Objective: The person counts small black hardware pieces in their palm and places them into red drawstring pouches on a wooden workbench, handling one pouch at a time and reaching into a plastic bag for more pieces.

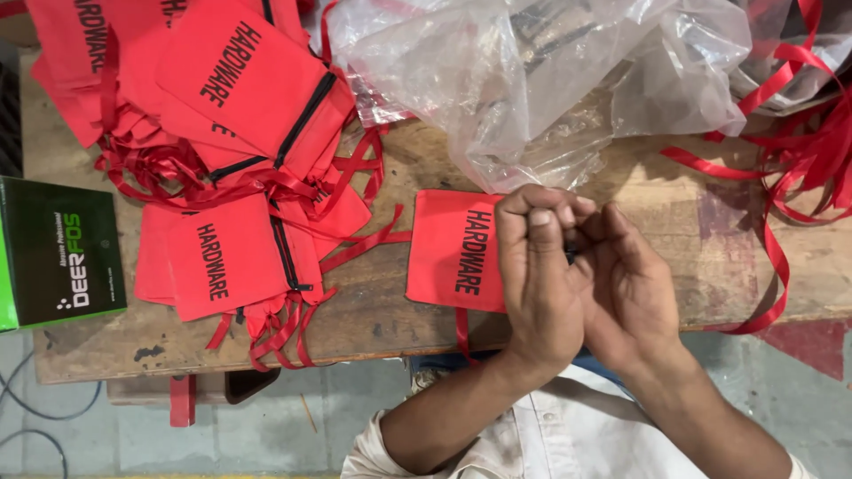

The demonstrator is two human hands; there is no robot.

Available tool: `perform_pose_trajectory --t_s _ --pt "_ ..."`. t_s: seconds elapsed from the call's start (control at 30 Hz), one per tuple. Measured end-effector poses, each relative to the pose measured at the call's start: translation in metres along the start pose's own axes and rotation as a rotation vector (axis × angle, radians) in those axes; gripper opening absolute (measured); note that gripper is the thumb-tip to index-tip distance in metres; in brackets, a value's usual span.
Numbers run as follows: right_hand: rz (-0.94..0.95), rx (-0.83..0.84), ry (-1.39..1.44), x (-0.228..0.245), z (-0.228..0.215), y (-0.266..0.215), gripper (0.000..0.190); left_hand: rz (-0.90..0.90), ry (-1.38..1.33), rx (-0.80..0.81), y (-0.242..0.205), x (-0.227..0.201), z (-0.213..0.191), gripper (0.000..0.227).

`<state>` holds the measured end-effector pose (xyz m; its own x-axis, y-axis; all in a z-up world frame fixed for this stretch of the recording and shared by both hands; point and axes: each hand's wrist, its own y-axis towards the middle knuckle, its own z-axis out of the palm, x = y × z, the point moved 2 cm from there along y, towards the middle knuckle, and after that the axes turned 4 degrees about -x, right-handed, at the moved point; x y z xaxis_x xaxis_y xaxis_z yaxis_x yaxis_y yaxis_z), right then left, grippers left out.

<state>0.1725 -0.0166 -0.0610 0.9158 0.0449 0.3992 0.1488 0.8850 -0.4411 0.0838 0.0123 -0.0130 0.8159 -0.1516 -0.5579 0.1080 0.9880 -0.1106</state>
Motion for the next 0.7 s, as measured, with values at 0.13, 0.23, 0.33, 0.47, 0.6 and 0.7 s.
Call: perform_pose_trajectory --t_s 0.13,0.23,0.33,0.47,0.6,0.7 --pt "0.088 0.084 0.103 0.007 0.03 -0.004 0.053 0.082 -0.128 0.007 0.006 -0.019 -0.007 0.015" --pt "0.167 -0.104 -0.012 0.014 0.079 -0.011 0.069 0.06 -0.159 -0.028 0.016 -0.045 -0.003 0.022" --pt "0.18 0.015 0.061 0.005 0.046 -0.004 0.071 0.064 -0.029 -0.023 0.012 -0.037 -0.011 0.027" --pt "0.284 0.203 0.326 -0.003 0.035 -0.005 0.066 0.054 0.092 0.021 0.008 -0.036 -0.006 0.031" --pt "0.231 -0.011 0.053 0.001 0.052 -0.006 0.067 0.075 0.175 0.068 0.008 -0.029 -0.013 0.034" --pt "0.226 -0.036 0.061 0.001 0.047 -0.006 0.068 0.122 0.102 0.061 0.01 -0.03 -0.021 0.031"
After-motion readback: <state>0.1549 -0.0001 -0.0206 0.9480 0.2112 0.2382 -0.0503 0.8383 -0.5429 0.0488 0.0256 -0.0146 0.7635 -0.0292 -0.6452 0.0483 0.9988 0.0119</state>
